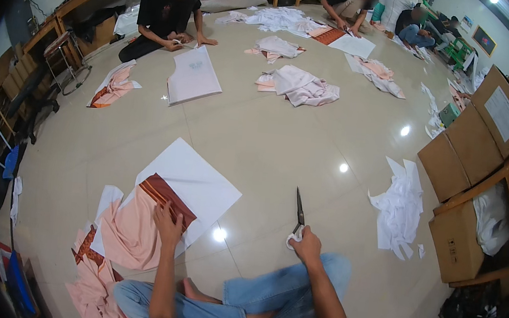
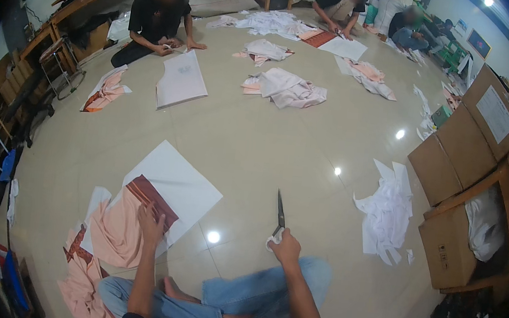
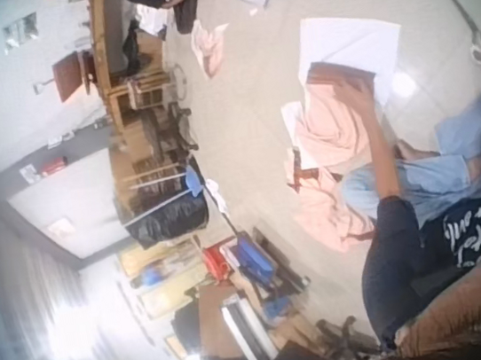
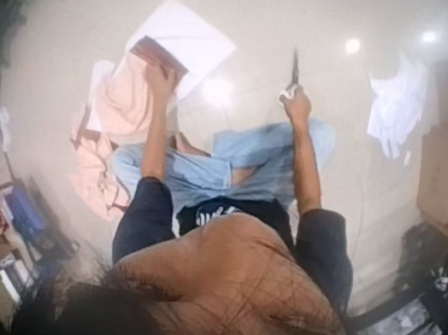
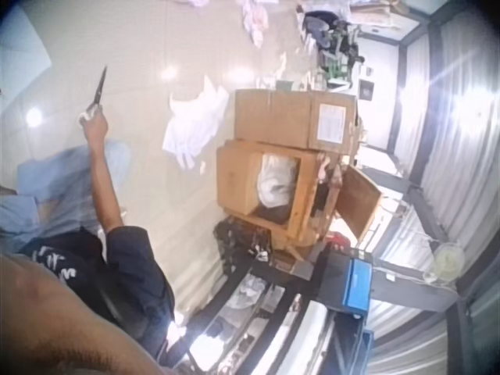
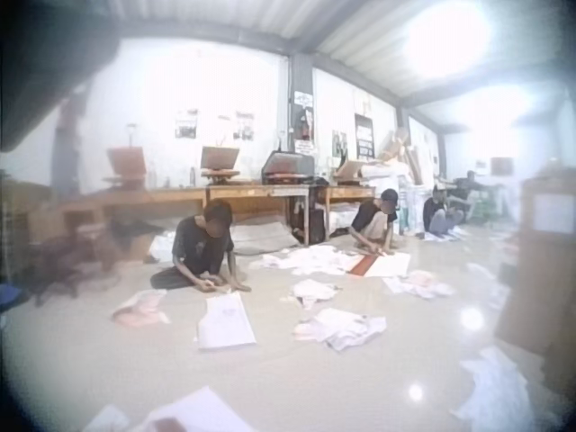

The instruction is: The person sits on the floor and uses scissors to cut a pink t-shirt along a white paper pattern. They repeatedly adjust the fabric and pattern, cut along the outline, and remove excess fabric pieces, stacking the cut sections on the floor.

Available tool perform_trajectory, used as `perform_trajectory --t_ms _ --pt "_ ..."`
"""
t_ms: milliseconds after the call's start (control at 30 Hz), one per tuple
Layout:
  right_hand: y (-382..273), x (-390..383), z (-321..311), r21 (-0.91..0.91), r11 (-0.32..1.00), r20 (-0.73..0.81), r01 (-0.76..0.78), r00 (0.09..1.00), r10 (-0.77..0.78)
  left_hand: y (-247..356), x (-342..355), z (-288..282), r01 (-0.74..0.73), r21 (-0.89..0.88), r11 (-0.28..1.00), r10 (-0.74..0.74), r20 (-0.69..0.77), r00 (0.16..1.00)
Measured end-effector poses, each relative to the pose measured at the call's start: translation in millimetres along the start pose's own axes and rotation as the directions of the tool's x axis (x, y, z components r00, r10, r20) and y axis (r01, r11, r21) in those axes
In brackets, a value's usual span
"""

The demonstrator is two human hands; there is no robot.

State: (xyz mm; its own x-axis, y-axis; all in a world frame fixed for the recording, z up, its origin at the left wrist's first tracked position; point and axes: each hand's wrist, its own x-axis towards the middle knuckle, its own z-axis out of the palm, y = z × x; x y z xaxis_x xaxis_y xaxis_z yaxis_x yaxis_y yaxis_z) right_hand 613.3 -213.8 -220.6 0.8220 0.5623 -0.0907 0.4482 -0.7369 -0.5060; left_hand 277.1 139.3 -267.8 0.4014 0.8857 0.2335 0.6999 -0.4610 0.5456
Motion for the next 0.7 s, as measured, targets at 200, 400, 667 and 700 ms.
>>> perform_trajectory --t_ms 200,400,667,700 --pt "-8.0 -0.3 2.1 0.022 0.998 0.016 -0.053 0.998 0.053 63.4 -75.1 -8.6 0.068 -0.050 0.996 -0.066 0.051 0.997" --pt "-15.2 -7.9 -12.2 0.029 0.997 0.010 -0.068 0.998 0.068 114.1 -140.2 -7.2 -0.037 -0.113 0.993 0.053 0.139 0.989" --pt "-137.0 -41.3 -174.2 0.466 0.702 -0.529 0.539 0.805 -0.268 142.8 -201.4 -7.2 0.018 -0.036 0.999 0.011 0.682 0.731" --pt "-166.9 -58.9 -217.8 0.391 0.620 -0.687 0.681 0.664 -0.296 136.6 -203.1 -10.7 0.025 -0.026 0.999 0.000 0.694 0.720"
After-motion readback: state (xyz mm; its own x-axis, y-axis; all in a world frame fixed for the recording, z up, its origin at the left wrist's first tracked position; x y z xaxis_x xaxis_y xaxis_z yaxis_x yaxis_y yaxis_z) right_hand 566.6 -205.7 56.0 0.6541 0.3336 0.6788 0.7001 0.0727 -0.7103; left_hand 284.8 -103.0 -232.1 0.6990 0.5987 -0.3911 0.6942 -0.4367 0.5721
